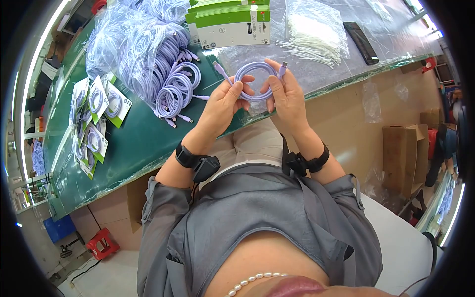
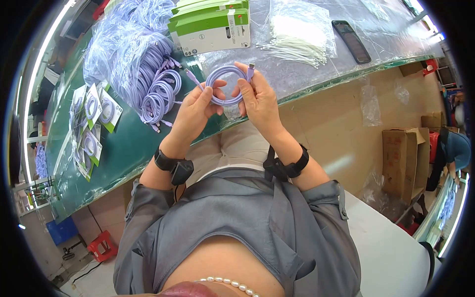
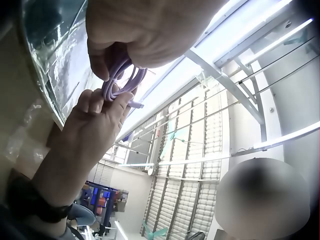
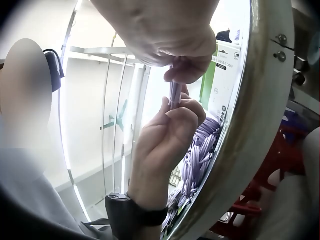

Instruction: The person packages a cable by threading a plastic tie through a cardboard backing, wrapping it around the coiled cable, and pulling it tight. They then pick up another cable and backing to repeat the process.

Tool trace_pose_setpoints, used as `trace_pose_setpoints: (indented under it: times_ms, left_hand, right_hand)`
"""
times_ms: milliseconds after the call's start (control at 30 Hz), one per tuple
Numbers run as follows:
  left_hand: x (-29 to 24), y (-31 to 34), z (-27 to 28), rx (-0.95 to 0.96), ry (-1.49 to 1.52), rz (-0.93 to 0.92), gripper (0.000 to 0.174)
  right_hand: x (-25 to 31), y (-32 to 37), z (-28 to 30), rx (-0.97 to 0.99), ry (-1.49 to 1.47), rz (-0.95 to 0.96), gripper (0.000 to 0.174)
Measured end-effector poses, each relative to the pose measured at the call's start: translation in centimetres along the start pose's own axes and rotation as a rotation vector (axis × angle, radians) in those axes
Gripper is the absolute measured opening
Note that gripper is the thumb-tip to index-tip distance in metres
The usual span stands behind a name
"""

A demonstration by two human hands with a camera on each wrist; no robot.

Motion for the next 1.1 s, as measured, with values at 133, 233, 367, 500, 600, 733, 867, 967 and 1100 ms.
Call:
trace_pose_setpoints:
  times_ms: [133, 233, 367, 500, 600, 733, 867, 967, 1100]
  left_hand:
    - [0.1, -0.1, 0.1, -0.04, -0.104, -0.029, 0.032]
    - [0.3, -0.4, 0.6, -0.053, -0.291, -0.071, 0.031]
    - [-0.1, -1.0, 1.2, -0.003, -0.544, -0.148, 0.03]
    - [-0.9, -0.9, 1.1, 0.116, -0.514, -0.139, 0.03]
    - [-1.2, -1.0, 1.3, 0.155, -0.485, -0.067, 0.03]
    - [-0.4, -1.3, 1.9, 0.217, -0.378, -0.073, 0.033]
    - [0.2, -1.5, 2.3, 0.242, -0.312, 0.024, 0.03]
    - [0.9, -1.6, 2.1, 0.308, -0.101, 0.085, 0.029]
    - [0.4, -2.2, 1.7, 0.213, -0.085, -0.005, 0.029]
  right_hand:
    - [0.8, 0.0, -0.2, 0.008, 0.172, 0.065, 0.031]
    - [0.1, 0.1, -0.3, 0.032, 0.155, 0.029, 0.032]
    - [-1.2, -0.2, 0.0, 0.06, -0.067, -0.106, 0.033]
    - [-1.4, -0.4, 0.3, 0.134, -0.294, -0.264, 0.032]
    - [-1.2, -0.5, 0.8, 0.208, -0.346, -0.34, 0.034]
    - [-1.2, -0.6, 0.9, 0.319, -0.344, -0.445, 0.039]
    - [-1.9, -0.7, 0.9, 0.381, -0.469, -0.52, 0.039]
    - [-3.1, -1.1, 0.6, 0.403, -0.66, -0.52, 0.04]
    - [-4.5, -2.4, 0.3, 0.32, -0.768, -0.459, 0.04]
Point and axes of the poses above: each hand's wrist, its own y-axis away from the middle knuckle, its own z-axis out of the back of the hand, x = y × z, the point moved 4 cm from there along -y, towards the middle knuckle
